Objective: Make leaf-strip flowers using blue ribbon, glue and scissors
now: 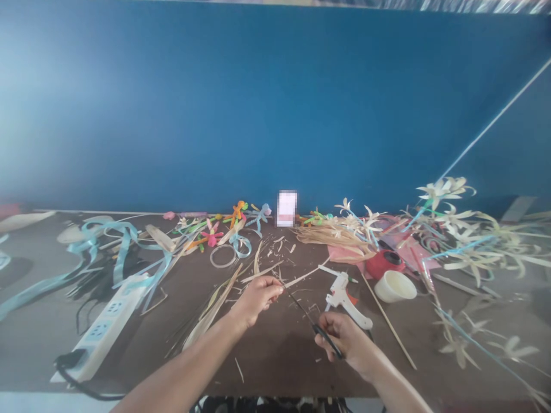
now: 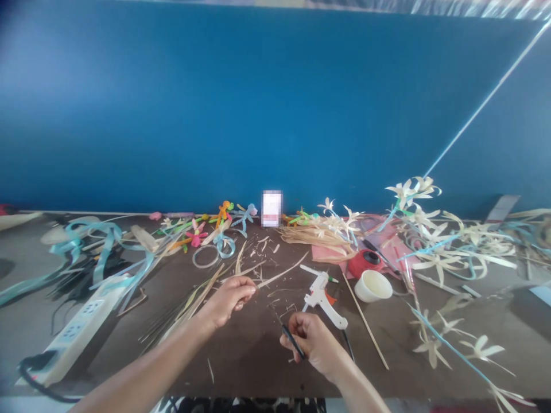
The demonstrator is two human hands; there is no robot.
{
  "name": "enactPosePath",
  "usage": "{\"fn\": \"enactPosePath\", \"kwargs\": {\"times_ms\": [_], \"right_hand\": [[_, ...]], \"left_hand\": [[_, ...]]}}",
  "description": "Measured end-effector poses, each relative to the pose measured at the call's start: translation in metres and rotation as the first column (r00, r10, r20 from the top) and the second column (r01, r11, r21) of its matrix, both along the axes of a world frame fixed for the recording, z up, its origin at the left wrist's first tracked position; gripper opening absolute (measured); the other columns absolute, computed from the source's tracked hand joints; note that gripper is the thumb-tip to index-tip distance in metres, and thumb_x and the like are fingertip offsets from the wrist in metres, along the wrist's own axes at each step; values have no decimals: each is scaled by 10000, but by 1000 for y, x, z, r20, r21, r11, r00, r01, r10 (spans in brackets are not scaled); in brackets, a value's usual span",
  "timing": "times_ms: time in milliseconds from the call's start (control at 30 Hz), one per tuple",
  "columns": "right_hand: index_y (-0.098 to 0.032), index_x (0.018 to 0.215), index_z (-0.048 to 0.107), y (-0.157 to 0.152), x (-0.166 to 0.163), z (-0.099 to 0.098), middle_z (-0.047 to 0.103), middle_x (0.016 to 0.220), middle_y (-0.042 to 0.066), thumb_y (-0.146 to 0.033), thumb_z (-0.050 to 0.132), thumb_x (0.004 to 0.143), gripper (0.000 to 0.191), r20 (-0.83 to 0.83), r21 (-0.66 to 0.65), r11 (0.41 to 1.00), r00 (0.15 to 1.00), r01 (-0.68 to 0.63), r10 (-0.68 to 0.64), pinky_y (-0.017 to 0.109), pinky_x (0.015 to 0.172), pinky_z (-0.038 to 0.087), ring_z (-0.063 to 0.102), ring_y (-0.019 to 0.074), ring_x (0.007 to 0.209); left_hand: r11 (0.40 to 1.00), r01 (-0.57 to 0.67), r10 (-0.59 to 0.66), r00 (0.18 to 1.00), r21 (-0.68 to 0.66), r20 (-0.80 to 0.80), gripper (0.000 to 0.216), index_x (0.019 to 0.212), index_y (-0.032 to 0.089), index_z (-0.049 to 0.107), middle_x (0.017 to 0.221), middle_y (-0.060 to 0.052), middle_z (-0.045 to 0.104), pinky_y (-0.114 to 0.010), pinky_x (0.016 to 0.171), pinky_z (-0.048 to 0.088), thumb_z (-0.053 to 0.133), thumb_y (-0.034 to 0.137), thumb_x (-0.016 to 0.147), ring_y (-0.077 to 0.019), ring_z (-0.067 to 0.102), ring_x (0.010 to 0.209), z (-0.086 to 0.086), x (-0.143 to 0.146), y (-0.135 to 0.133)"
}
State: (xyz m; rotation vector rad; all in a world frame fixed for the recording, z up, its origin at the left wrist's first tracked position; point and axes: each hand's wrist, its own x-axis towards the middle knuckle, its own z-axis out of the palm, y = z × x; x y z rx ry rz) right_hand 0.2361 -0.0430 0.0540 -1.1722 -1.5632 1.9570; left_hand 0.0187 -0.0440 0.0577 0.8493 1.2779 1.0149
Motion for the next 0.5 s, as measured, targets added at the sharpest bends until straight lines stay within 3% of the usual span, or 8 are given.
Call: {"fn": "enactPosePath", "kwargs": {"times_ms": [133,300,500], "right_hand": [[-169,573,417,0,-1,0,449,456,-72,-345,662,613,304,3,-8,1000,1000,8,-8,161,379,297,401,47,363],[-167,582,423,-2,-4,-4,454,469,-70,-344,655,617,294,-13,-17,1000,1000,23,-23,163,382,316,389,43,361],[-173,579,407,-5,-9,-12,428,463,-76,-333,657,613,299,-20,38,998,999,45,-45,162,378,326,393,51,383]], "left_hand": [[995,-54,66,986,-85,150,113,667,147,535,487,72,382,-146,368,160,601,189,587,-21,290,389,-1,-3,0],[971,-115,187,910,-209,370,162,679,144,520,496,78,393,-122,350,174,635,173,568,-10,346,387,-5,-1,-4],[910,-285,395,817,-300,420,196,741,141,568,647,4,594,-144,402,390,670,232,600,-60,544,505,-16,6,-9]]}}
